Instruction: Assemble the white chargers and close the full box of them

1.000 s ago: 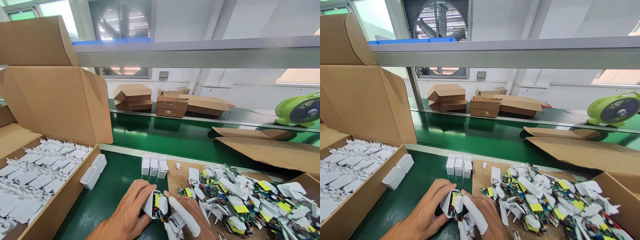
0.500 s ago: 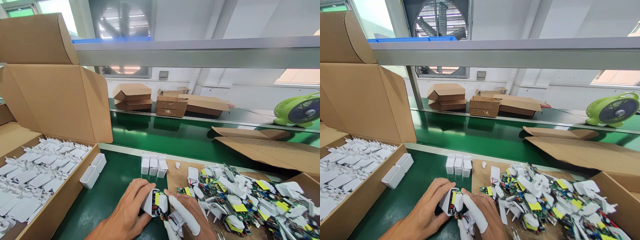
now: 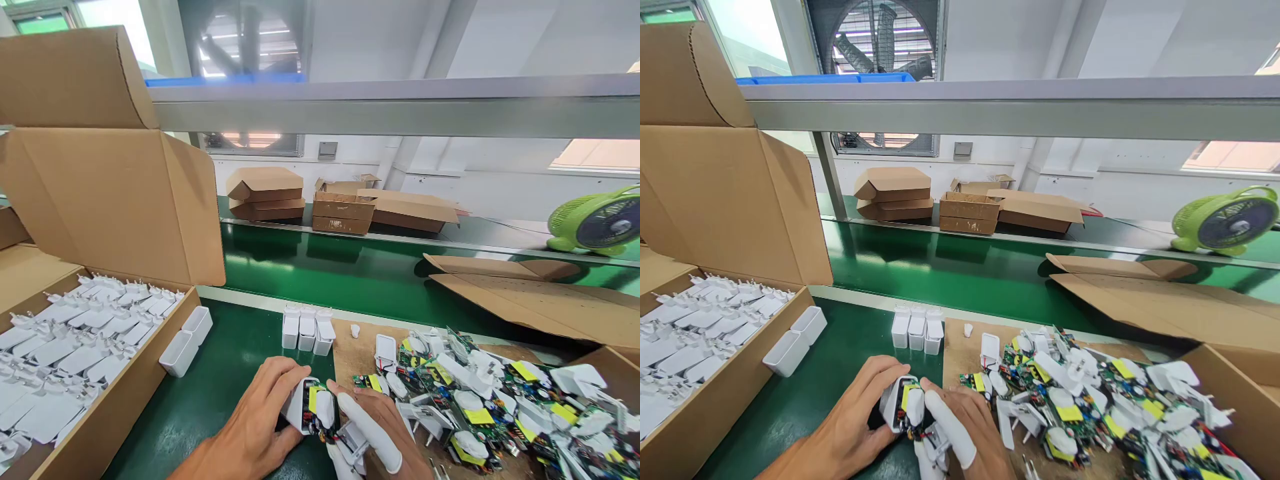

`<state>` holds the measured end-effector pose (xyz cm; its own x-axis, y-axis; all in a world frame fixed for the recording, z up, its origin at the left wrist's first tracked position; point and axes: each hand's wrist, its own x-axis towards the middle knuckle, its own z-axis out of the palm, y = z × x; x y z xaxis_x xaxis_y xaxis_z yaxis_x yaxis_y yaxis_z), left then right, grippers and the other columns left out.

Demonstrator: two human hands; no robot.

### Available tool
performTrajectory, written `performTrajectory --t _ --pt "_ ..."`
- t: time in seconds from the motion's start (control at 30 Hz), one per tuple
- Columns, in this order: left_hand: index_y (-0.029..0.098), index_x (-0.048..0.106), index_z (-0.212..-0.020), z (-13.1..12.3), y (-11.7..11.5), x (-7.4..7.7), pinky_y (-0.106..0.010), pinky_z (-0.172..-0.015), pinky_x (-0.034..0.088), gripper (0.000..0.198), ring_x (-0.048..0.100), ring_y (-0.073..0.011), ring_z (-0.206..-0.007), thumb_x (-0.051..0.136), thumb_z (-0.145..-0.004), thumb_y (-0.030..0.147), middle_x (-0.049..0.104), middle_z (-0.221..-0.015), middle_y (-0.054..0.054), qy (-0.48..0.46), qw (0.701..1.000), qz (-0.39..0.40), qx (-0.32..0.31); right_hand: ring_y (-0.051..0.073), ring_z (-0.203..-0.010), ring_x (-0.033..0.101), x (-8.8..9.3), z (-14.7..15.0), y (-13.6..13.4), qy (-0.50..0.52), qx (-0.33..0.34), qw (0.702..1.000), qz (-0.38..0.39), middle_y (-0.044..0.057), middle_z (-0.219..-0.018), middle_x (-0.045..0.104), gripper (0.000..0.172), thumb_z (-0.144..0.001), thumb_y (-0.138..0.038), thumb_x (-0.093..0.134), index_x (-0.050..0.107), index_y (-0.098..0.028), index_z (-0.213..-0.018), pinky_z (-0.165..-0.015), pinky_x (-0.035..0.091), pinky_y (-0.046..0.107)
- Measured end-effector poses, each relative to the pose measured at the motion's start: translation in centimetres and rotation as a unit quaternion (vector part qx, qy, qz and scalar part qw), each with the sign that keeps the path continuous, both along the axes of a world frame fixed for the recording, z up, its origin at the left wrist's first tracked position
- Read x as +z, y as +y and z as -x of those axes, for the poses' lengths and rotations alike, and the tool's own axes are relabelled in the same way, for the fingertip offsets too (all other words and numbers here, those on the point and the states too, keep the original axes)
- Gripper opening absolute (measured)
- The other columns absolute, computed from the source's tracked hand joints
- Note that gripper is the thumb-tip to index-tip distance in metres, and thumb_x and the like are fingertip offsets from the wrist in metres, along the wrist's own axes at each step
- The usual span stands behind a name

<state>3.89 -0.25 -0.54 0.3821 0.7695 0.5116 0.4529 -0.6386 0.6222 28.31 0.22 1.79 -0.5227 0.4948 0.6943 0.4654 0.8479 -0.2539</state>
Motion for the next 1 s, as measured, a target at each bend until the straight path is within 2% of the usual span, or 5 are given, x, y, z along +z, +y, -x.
performTrajectory --t 0.4,0.63,0.83,0.9,1.0 --pt "0.022 0.039 -0.152 -0.2 0.4 0.2 -0.042 -0.105 0.053 0.061 0.056 -0.0279 -0.122 0.062 -0.097 0.008 0.053 -0.134 -0.014 -0.007 0.999 -0.038 0.001 0.024 -0.121 0.067 -1.2 -0.6 0.4 -0.034 -0.022 0.999 -0.023 0.01 -0.135 0.072 0.066 -0.085 -0.005 0.05 0.049 -0.013 -0.151 -0.109 0.05 0.033" --pt "0.023 0.04 -0.151 -0.4 0.3 -0.3 -0.044 -0.107 0.051 0.06 0.055 -0.0281 -0.123 0.063 -0.097 0.009 0.054 -0.135 -0.014 -0.031 0.999 -0.029 -0.006 0.026 -0.124 0.066 -1.9 -0.7 0.6 -0.035 -0.015 0.999 -0.011 0.015 -0.137 0.069 0.069 -0.086 -0.006 0.053 0.044 -0.012 -0.154 -0.11 0.05 0.039" --pt "0.024 0.037 -0.15 -0.8 0.2 -0.2 -0.047 -0.108 0.048 0.062 0.052 -0.0292 -0.123 0.068 -0.098 0.013 0.057 -0.136 -0.013 -0.015 0.999 -0.029 -0.027 0.025 -0.118 0.068 -0.6 0.1 0.3 -0.051 -0.016 0.998 -0.026 0.015 -0.127 0.073 0.07 -0.087 -0.005 0.052 0.042 -0.01 -0.157 -0.107 0.052 0.039" --pt "0.027 0.039 -0.149 -0.8 0.2 0.1 -0.047 -0.106 0.048 0.064 0.052 -0.0292 -0.12 0.073 -0.096 0.017 0.06 -0.134 -0.011 -0.003 1.0 -0.016 -0.018 0.025 -0.116 0.068 -0.1 0.2 0.3 -0.051 -0.009 0.998 -0.02 0.015 -0.126 0.073 0.065 -0.092 -0.011 0.057 0.043 -0.012 -0.156 -0.107 0.052 0.038" --pt "0.031 0.04 -0.146 -0.7 0.0 0.7 -0.044 -0.102 0.051 0.068 0.053 -0.0274 -0.115 0.079 -0.092 0.021 0.063 -0.131 -0.008 -0.007 1.0 0.018 -0.022 0.028 -0.116 0.068 -0.3 0.0 0.3 -0.017 0.024 1.0 0.006 0.015 -0.128 0.071 0.057 -0.101 -0.035 0.061 0.046 -0.016 -0.153 -0.103 0.055 0.038"
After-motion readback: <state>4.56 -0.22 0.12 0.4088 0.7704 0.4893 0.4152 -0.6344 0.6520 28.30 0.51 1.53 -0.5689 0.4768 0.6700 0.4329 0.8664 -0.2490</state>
